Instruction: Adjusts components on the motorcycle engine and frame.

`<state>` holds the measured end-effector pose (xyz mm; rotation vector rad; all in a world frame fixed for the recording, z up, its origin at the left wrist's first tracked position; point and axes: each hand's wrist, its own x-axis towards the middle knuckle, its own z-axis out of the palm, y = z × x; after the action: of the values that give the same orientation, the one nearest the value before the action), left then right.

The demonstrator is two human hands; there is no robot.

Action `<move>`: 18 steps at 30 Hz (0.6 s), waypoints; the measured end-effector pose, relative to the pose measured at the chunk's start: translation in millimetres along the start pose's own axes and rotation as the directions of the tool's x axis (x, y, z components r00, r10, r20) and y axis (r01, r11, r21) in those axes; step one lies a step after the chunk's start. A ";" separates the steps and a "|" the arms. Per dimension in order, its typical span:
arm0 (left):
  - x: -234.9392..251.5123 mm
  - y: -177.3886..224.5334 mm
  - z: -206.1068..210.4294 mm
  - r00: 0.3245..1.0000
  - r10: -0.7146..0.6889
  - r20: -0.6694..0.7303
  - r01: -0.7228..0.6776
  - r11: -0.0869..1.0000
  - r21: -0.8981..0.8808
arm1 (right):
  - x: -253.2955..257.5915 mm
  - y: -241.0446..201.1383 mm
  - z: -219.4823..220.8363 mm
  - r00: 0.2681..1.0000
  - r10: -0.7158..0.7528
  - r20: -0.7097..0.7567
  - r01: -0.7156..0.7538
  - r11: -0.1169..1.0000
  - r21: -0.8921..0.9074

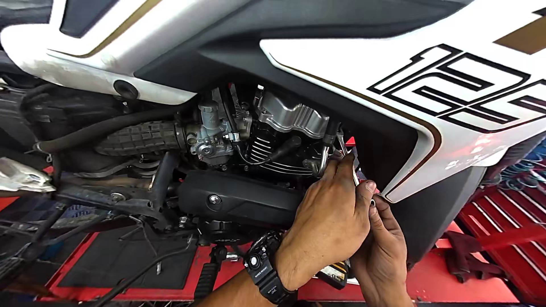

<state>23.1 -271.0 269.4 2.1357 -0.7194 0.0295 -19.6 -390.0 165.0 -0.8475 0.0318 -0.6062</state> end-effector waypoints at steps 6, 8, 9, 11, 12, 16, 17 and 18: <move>3.3 -3.7 1.2 1.000 -0.007 0.009 0.008 0.999 -0.036 | 7.8 5.5 -6.9 1.000 -0.007 -0.005 0.007 1.000 0.022; 5.7 -6.3 2.0 1.000 -0.002 0.008 0.002 0.999 -0.044 | 11.4 7.0 -7.4 1.000 -0.010 -0.014 0.010 1.000 0.020; 6.4 -8.3 2.8 1.000 0.007 0.003 -0.007 0.999 -0.042 | 12.9 8.1 -8.2 1.000 -0.013 -0.017 0.014 1.000 0.015; 8.6 -12.9 3.0 0.999 0.030 -0.014 -0.030 1.000 -0.007 | 16.4 12.2 -8.5 0.999 -0.024 -0.021 0.024 1.000 -0.007; 9.5 -15.7 2.9 0.999 0.048 -0.015 -0.047 0.998 0.029 | 17.6 16.6 -8.2 0.999 -0.035 -0.037 0.034 0.999 -0.023; 11.3 -18.6 6.7 0.992 0.123 0.024 -0.125 0.979 0.163 | 29.6 32.8 -21.9 0.983 -0.133 -0.124 0.114 0.982 -0.150; 12.4 -18.1 7.2 0.992 0.126 0.031 -0.129 0.976 0.178 | 35.2 34.9 -28.3 0.979 -0.165 -0.116 0.139 0.969 -0.206; 13.2 -18.2 8.6 0.991 0.132 0.023 -0.133 0.973 0.187 | 41.0 36.3 -35.1 0.978 -0.192 -0.078 0.167 0.955 -0.246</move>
<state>41.2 -275.3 254.2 2.2644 -0.8951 0.1646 23.2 -417.1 124.2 -1.0597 0.1227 -0.8282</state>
